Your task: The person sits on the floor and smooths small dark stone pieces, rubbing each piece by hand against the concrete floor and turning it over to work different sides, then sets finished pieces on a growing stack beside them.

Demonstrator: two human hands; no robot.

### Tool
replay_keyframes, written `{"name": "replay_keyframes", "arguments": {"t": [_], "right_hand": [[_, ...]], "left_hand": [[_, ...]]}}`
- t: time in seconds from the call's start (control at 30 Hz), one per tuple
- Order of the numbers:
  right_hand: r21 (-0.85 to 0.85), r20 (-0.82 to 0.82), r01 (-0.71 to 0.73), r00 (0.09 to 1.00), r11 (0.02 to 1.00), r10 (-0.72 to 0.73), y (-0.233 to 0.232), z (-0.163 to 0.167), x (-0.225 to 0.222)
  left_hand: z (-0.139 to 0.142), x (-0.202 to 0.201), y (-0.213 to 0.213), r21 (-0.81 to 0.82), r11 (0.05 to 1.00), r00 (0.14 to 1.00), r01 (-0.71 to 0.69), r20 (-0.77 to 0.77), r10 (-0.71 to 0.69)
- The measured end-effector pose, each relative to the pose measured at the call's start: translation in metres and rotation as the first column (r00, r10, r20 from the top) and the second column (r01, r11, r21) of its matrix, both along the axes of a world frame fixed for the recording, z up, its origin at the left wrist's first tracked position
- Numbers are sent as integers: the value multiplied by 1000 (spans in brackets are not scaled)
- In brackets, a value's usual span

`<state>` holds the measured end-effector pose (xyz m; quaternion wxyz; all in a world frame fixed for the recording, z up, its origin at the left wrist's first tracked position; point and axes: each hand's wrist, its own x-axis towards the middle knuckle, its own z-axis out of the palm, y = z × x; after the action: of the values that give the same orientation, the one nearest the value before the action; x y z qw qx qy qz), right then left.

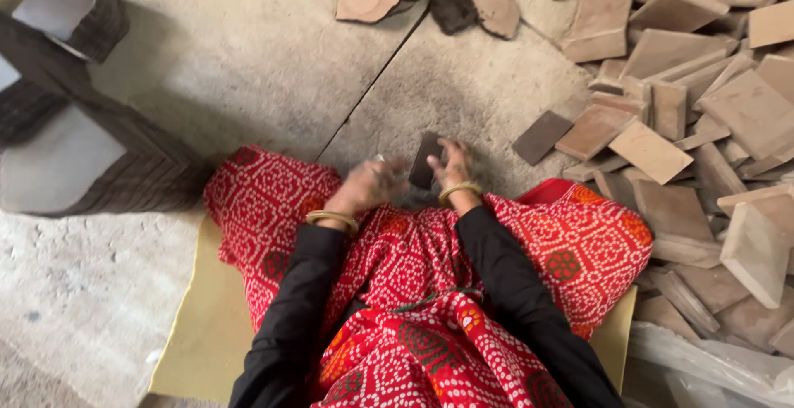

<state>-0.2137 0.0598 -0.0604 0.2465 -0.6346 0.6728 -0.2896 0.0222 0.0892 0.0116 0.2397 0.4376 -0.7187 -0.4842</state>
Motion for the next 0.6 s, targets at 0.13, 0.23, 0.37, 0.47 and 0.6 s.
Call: {"name": "replay_keyframes", "arguments": {"t": [0.13,0.23,0.37,0.47,0.6], "right_hand": [[-86,-188,-46,982,995,29,7,1,15],[-19,-247,-72,967,997,65,12,5,26],[52,-229,-69,970,996,79,15,10,34],[111,-241,-83,965,990,108,16,12,36],[172,-205,-64,974,983,99,18,10,36]], "left_hand": [[-20,-9,3,-10,986,901,165,409,-146],[-12,-2,3,47,997,948,68,307,-79],[2,3,-15,74,994,950,-79,308,53],[-1,1,-52,74,987,870,-140,485,87],[-14,2,-126,-206,936,862,-287,371,346]]}}
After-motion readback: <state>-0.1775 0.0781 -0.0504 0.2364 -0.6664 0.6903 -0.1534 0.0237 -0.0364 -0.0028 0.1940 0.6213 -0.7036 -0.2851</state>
